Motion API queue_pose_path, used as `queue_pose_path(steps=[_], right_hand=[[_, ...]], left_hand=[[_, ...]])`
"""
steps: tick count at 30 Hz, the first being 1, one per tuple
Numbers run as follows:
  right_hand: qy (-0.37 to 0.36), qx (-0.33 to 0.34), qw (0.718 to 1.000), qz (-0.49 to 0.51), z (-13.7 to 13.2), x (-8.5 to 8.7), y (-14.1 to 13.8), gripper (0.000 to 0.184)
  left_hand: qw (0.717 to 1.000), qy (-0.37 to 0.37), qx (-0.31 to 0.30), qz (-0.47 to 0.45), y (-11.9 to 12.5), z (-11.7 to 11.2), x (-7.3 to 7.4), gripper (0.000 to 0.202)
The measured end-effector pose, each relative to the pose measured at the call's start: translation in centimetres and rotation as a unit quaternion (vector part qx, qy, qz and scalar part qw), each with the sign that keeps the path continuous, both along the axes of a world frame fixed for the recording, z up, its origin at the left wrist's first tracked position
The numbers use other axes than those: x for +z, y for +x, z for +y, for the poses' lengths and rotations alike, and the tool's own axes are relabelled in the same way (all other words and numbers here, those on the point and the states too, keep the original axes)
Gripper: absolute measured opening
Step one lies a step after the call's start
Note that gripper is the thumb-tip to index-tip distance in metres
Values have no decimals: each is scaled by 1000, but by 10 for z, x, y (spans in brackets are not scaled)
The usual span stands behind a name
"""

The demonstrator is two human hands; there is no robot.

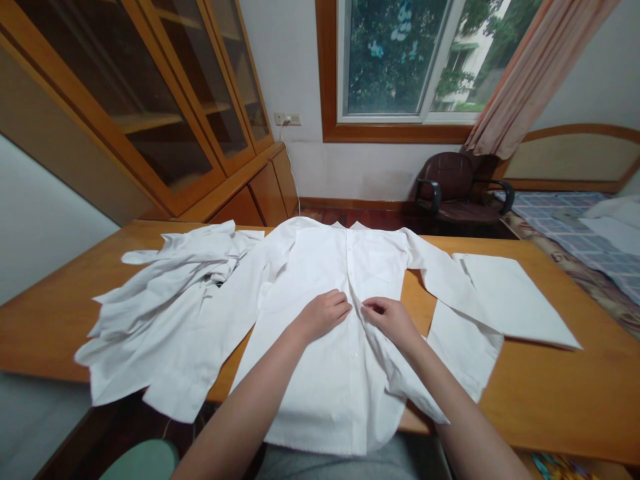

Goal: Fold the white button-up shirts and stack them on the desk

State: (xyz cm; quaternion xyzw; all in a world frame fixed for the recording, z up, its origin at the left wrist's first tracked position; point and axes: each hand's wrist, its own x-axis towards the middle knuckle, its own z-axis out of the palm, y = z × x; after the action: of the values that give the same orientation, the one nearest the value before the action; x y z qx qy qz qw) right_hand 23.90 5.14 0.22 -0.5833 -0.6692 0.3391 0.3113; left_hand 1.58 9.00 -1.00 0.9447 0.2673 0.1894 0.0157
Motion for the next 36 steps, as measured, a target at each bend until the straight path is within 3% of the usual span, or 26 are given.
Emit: queue_pose_path(steps=[6, 20, 36], right_hand=[[17, 10, 1000, -17, 1, 2, -1, 24], [-55, -61, 992, 98, 1, 1, -9, 28], [-57, -45, 994, 77, -1, 3, -10, 26]], left_hand=[[1000, 28, 2, -8, 1, -2, 4, 25], [994, 97, -12, -49, 4, -3, 6, 16], [989, 140, -3, -43, 6, -4, 8, 18]])
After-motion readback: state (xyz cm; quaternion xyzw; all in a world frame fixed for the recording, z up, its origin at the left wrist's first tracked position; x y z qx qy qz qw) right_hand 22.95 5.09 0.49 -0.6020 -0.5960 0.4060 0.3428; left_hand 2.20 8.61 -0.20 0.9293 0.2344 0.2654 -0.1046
